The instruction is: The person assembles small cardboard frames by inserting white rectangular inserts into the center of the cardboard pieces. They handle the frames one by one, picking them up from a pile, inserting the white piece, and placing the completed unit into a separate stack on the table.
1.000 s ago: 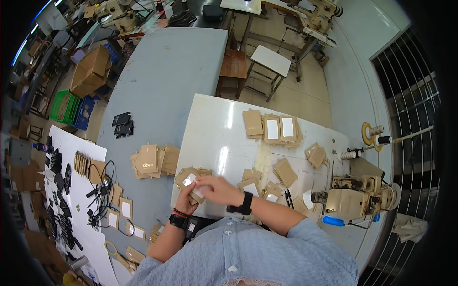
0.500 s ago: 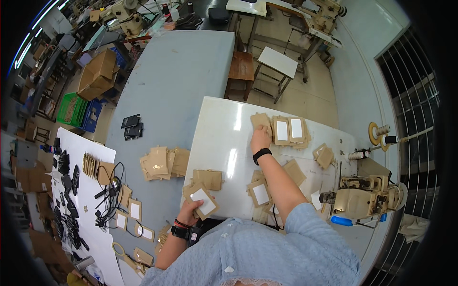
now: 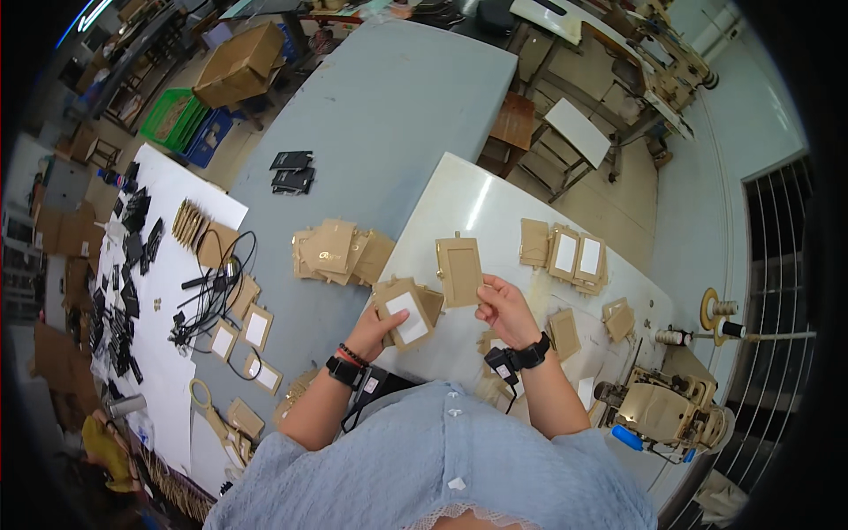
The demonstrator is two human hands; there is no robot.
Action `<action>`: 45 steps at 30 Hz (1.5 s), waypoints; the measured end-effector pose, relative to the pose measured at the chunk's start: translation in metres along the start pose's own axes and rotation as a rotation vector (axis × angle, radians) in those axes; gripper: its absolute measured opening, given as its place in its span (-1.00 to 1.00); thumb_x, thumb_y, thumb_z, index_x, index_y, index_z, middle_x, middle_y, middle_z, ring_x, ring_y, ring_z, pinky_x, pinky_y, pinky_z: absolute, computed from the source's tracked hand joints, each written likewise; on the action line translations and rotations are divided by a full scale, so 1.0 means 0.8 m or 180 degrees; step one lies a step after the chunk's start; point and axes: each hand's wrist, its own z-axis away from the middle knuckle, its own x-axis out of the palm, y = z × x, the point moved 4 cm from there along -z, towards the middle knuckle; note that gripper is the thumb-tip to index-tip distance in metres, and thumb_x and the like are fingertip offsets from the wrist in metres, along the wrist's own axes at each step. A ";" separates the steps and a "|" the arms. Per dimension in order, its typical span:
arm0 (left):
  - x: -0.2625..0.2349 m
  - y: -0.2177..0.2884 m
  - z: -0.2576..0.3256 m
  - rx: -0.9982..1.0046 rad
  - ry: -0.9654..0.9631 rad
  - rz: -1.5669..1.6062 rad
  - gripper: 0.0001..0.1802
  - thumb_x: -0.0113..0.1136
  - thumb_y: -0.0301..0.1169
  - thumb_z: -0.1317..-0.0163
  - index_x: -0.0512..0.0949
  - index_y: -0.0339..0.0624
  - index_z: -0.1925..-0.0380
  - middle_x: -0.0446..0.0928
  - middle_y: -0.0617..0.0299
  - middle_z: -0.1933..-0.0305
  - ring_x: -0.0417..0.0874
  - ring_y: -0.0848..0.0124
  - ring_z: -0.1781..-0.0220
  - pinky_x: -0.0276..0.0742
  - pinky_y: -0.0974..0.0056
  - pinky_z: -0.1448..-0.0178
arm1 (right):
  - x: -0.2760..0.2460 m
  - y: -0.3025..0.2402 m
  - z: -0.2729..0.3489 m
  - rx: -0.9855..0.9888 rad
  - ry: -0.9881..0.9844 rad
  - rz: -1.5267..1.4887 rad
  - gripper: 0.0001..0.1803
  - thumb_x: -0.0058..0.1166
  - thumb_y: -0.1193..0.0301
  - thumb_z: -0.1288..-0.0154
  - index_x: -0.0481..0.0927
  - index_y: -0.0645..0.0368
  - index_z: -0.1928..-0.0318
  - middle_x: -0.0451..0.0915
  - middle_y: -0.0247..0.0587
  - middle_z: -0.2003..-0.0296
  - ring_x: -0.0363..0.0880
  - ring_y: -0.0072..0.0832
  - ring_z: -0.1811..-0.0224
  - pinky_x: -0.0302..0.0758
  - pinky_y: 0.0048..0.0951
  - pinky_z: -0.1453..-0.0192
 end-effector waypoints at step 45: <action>-0.013 0.021 0.030 -0.0020 0.0330 -0.0758 -0.36 0.33 -0.40 -0.17 0.28 -0.23 -0.22 0.47 0.16 -0.13 0.52 0.37 -0.12 0.51 0.20 -0.17 | -0.015 -0.041 0.002 -0.0808 -0.0046 0.1714 -0.74 -0.05 0.52 -0.39 0.48 0.29 -0.06 0.59 -0.41 0.22 0.50 -0.72 0.19 0.44 -0.64 0.10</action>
